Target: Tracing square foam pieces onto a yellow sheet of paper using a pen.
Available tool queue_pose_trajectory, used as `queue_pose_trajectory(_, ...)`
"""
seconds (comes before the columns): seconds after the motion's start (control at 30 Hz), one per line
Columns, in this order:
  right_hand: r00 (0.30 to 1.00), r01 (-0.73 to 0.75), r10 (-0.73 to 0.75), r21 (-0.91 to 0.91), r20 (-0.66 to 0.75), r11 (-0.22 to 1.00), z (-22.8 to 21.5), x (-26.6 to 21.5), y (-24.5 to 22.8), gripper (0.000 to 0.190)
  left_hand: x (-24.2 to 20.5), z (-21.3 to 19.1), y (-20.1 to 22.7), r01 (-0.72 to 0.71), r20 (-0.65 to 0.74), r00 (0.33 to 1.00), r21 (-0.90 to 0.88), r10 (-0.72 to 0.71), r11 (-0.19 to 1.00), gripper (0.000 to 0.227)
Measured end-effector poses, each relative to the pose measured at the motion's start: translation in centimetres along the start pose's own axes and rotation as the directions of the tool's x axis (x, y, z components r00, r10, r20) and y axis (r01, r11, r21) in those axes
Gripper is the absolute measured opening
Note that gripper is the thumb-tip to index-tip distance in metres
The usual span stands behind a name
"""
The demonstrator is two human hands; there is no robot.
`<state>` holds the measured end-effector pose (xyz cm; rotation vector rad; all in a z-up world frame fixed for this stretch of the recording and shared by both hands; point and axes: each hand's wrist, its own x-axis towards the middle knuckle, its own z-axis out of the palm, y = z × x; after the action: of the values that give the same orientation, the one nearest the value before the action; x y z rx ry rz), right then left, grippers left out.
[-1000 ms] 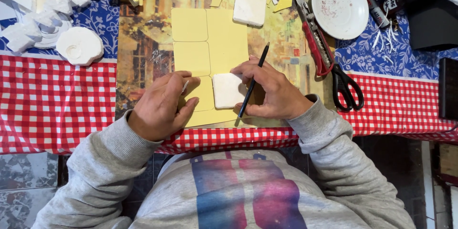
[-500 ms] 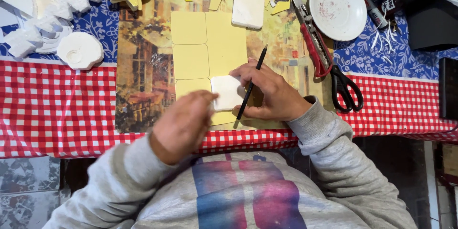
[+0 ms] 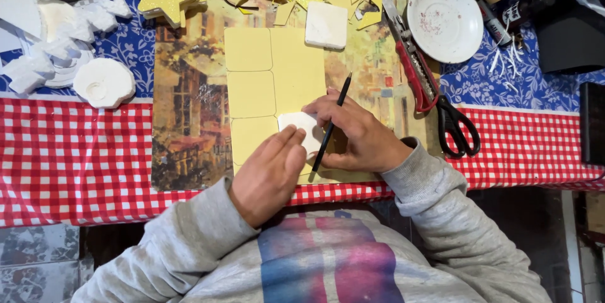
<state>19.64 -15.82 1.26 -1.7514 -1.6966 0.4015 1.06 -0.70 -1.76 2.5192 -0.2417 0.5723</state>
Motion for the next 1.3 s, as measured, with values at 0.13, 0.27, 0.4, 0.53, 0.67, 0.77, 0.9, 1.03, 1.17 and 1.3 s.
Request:
queue_pose_trajectory(0.13, 0.999, -0.031, 0.032, 0.025, -0.015, 0.999, -0.5, -0.4, -0.3, 0.051, 0.6, 0.0, 1.1, 0.001, 0.048, 0.999, 0.096, -0.006, 0.995, 0.021)
queue_pose_trajectory(0.27, 0.934, 0.034, 0.072, 0.288, -0.351, 0.957, -1.5, -2.2, 1.0, 0.036, 1.1, 0.4, 1.1, 0.016, 0.064, 0.998, 0.128, -0.024, 0.992, 0.022)
queue_pose_trajectory(0.4, 0.828, 0.009, 0.428, 0.773, -0.361, 0.635, -3.7, -1.2, 0.7, 0.04, 1.5, 0.6, 1.5, 0.053, 0.064, 0.996, 0.129, -0.062, 0.99, 0.03)
queue_pose_trajectory(0.53, 0.831, -0.187, 0.429, 0.547, -0.355, 0.816, -3.4, 0.5, 1.2, 0.036, 1.7, 1.0, 1.9, 0.052, 0.076, 0.995, 0.182, -0.067, 0.982, 0.034)
queue_pose_trajectory(0.67, 0.933, -0.215, 0.311, 0.412, -0.18, 0.885, -2.9, 4.4, -1.3, 0.018, 1.8, 1.2, 2.2, 0.052, 0.088, 0.993, 0.256, -0.076, 0.965, 0.034)
queue_pose_trajectory(0.77, 0.977, -0.135, 0.162, 0.187, -0.139, 0.973, -2.4, 5.6, -1.5, 0.014, 1.5, 1.3, 2.0, 0.036, 0.12, 0.99, 0.291, -0.074, 0.956, 0.027)
queue_pose_trajectory(0.9, 0.985, -0.119, 0.145, 0.247, -0.092, 0.962, -0.8, 5.5, -0.6, 0.013, 1.4, 1.4, 2.0, 0.022, 0.121, 0.991, 0.297, -0.06, 0.955, 0.019)
queue_pose_trajectory(1.03, 0.982, -0.177, 0.186, 0.208, -0.022, 0.962, -0.3, 6.4, -0.1, 0.015, 1.7, 1.2, 2.2, 0.036, 0.07, 0.996, 0.32, -0.061, 0.947, 0.02)
queue_pose_trajectory(1.17, 0.99, -0.138, 0.133, 0.156, 0.042, 0.978, 0.0, 7.6, 0.3, 0.019, 1.4, 1.6, 2.2, 0.031, 0.089, 0.994, 0.325, -0.063, 0.945, 0.022)
queue_pose_trajectory(1.3, 0.983, -0.179, 0.167, 0.167, 0.081, 0.97, 0.4, 7.9, 0.8, 0.021, 1.5, 1.5, 2.1, 0.032, 0.089, 0.994, 0.302, -0.062, 0.953, 0.022)
